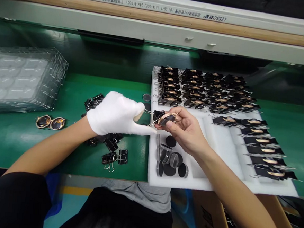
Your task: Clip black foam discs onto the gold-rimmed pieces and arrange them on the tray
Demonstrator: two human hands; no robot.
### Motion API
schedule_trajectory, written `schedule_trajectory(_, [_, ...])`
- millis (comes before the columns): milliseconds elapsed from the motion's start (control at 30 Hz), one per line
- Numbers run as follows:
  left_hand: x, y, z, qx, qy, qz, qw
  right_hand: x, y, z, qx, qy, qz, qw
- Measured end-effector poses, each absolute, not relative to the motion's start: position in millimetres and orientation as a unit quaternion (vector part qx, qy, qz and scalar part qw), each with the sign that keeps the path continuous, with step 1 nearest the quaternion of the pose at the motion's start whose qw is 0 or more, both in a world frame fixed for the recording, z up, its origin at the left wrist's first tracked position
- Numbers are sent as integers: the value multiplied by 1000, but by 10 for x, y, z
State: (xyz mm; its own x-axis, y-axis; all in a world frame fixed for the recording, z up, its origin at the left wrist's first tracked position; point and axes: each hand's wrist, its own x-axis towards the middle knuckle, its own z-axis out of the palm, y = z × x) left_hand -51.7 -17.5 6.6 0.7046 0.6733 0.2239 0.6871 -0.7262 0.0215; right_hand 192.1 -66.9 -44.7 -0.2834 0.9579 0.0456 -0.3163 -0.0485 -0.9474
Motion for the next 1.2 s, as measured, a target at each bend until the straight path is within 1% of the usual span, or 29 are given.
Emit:
schedule_trajectory(100, [-526, -143, 65, -914, -398, -77, 17, 1923, -675, -440, -336, -472, 647, 496])
schedule_trajectory(233, [-481, -150, 32, -922, -376, -84, -35, 1923, -682, -427, -332, -469, 656, 489])
schedule_trajectory(467, [-416, -187, -73, -908, -375, -177, -62, 1916, -679, -382, -342, -451, 671, 479])
schedule_trajectory(633, [-434, -178, -91, -899, -333, -234, -161, 1941, -645, -353, -379, -368, 672, 519])
schedule_trajectory(800, [-388, -215, -130, -891, -295, -284, -197, 1928, -622, -381, -389, -342, 675, 525])
schedule_trajectory(1033, [-350, -244, -99, -883, -284, -261, -266, 1923, -633, -405, -366, -351, 700, 503])
schedule_trajectory(1200, [-343, -253, -69, -882, -283, -259, -275, 1919, -633, -400, -353, -366, 711, 485])
